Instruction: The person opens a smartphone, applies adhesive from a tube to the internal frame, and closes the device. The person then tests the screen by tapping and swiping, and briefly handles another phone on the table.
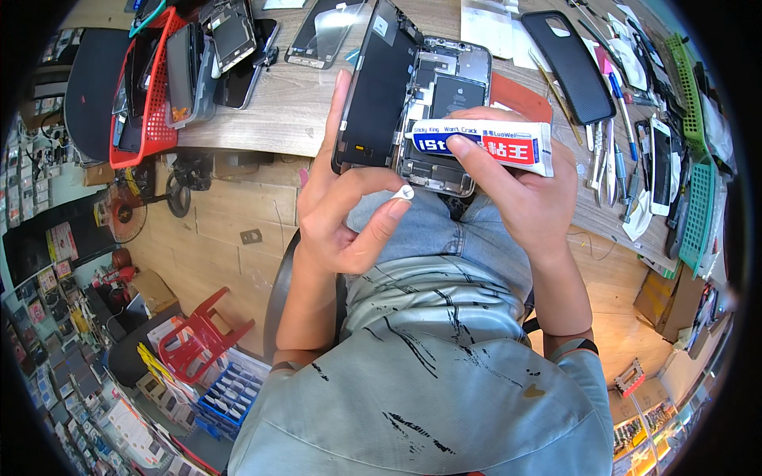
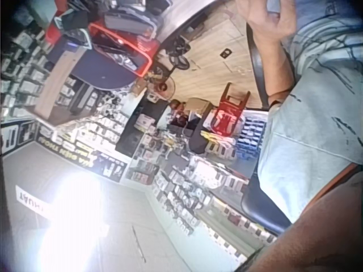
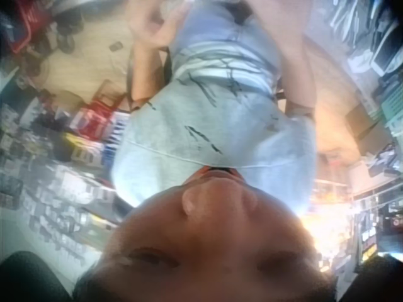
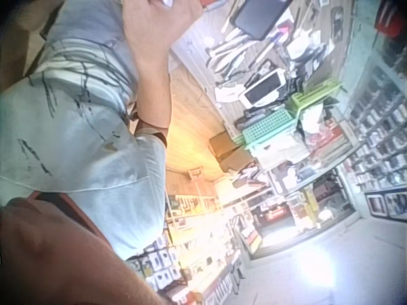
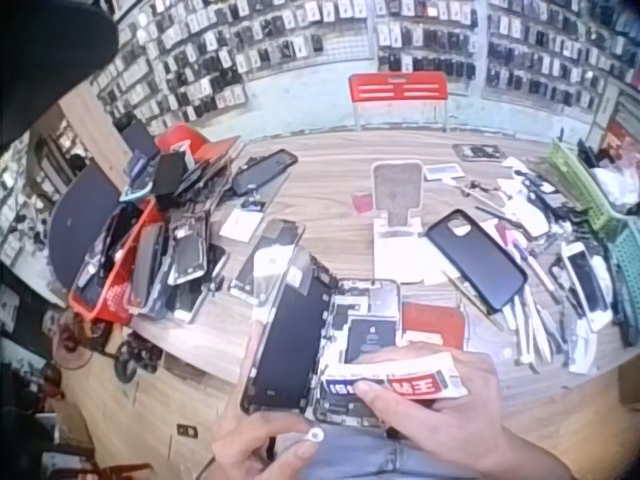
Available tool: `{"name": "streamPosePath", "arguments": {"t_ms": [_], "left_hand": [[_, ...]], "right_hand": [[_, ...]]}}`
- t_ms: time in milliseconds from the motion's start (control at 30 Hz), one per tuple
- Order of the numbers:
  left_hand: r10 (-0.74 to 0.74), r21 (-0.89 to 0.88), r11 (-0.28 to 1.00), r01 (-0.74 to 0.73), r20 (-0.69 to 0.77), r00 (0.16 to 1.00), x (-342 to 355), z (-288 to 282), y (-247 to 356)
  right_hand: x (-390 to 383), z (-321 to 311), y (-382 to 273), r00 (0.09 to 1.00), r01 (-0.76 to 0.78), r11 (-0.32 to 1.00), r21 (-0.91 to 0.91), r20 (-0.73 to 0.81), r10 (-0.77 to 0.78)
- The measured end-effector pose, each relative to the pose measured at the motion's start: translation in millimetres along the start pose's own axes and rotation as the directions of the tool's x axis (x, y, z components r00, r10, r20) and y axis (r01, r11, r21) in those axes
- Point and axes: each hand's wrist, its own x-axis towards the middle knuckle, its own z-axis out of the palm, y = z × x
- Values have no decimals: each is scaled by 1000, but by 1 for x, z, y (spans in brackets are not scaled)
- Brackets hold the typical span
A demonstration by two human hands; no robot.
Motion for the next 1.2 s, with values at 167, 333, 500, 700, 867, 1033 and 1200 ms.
{"name": "streamPosePath", "arguments": {"t_ms": [167,333,500,700,867,1033,1200], "left_hand": [[-32,-36,999,31,-4,999,5,0,5],[-11,-31,999,11,-1,1000,6,0,3],[21,-33,999,-21,5,1000,8,-2,2],[160,-21,987,-160,6,987,16,-2,-10],[17,-34,999,-16,22,1000,9,-4,3],[-35,-49,998,37,37,999,5,-5,4],[-32,-66,997,34,43,999,6,-6,4]], "right_hand": [[0,-1,-1,1000,-11,1000,10,21,11],[0,-2,1,999,6,1000,15,40,-6],[-1,-4,-1,998,12,1000,-13,62,-11],[-2,-4,1,998,30,1000,-7,58,-30],[-2,-3,-3,999,-19,1000,16,46,18],[-3,-4,2,998,19,1000,-2,62,-18],[-3,-4,2,996,51,998,-36,70,-49]]}}
